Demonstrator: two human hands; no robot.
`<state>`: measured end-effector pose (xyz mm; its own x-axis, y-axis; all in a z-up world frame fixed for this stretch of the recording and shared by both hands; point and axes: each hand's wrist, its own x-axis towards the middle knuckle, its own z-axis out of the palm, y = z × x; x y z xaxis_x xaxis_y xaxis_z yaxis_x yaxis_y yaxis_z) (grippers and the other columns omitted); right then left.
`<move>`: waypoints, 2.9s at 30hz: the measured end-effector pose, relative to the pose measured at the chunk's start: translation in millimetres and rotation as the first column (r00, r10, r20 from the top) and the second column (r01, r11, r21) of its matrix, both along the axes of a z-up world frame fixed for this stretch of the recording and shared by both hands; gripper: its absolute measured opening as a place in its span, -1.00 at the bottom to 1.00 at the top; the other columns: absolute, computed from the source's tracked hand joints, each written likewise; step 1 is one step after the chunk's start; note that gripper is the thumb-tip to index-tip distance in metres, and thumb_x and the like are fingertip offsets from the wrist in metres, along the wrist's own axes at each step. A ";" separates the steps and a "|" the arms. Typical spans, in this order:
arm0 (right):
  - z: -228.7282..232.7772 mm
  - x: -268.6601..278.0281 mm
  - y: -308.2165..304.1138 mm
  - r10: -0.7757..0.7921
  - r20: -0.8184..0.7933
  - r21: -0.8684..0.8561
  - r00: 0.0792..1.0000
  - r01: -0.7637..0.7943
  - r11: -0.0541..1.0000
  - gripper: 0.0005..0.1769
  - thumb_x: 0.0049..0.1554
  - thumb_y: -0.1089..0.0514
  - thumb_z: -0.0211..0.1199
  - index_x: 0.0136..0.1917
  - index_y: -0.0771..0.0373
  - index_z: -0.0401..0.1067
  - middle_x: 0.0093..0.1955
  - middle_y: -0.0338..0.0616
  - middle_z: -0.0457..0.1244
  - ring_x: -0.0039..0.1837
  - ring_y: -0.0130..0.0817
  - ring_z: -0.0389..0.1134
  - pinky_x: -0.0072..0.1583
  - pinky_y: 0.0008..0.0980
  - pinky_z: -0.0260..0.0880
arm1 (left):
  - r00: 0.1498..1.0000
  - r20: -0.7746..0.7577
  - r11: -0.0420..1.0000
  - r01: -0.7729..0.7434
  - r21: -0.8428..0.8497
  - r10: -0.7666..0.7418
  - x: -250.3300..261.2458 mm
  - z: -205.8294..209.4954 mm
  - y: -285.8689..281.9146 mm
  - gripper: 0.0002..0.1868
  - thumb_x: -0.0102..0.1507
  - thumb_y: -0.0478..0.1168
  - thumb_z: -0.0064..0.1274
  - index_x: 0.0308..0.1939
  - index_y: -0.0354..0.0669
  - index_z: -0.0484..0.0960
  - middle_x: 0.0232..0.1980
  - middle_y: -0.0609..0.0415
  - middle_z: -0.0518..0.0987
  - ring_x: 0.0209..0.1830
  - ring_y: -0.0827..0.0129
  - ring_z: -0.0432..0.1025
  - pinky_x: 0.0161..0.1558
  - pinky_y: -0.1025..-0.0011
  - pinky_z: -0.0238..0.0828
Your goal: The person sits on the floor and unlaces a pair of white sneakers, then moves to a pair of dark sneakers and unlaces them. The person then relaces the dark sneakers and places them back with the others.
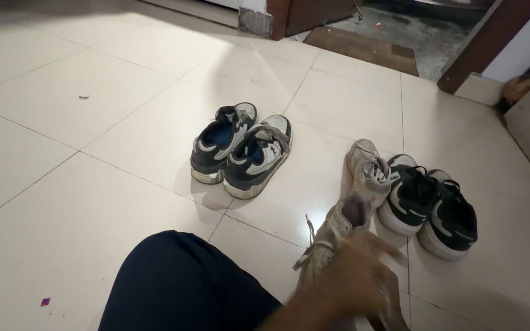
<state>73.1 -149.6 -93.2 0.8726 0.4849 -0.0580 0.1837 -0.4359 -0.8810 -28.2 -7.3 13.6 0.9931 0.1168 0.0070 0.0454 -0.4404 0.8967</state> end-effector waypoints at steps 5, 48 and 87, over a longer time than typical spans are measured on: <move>30.3 -22.9 3.9 -0.091 -0.126 0.065 0.988 0.100 0.993 -0.69 0.15 0.15 0.27 0.05 0.41 0.63 -0.15 -0.02 0.50 -0.08 -0.30 0.45 0.01 -0.40 0.41 | 0.959 0.120 0.962 -0.265 0.067 0.256 -13.0 -23.3 19.3 -0.48 0.05 -0.32 0.22 0.10 0.14 0.72 0.21 -0.10 0.39 0.20 -0.03 0.35 0.22 0.17 0.39; 61.0 -1.5 -20.0 -0.252 -0.223 -0.223 0.942 0.202 0.954 -0.64 0.34 0.11 0.03 0.37 0.20 0.32 0.12 0.05 0.45 0.04 -0.16 0.51 0.09 -0.18 0.54 | 0.938 0.066 0.918 -0.315 -0.241 0.340 12.7 -73.6 -3.7 -0.90 0.23 -0.31 0.11 -0.25 -0.30 0.65 -0.30 -0.18 0.66 -0.26 0.01 0.58 -0.15 0.18 0.48; 14.8 -32.7 -2.9 -0.200 -0.118 0.146 0.973 0.216 0.965 -0.59 0.32 -0.10 -0.04 0.13 0.25 0.42 -0.05 0.05 0.42 -0.07 -0.27 0.48 -0.02 -0.34 0.44 | 0.976 -0.076 0.456 -0.163 -0.875 0.203 12.3 -0.7 -42.6 -0.87 0.35 -0.33 -0.08 -0.06 -0.20 0.55 -0.19 0.17 0.65 -0.25 0.49 0.50 -0.22 0.48 0.46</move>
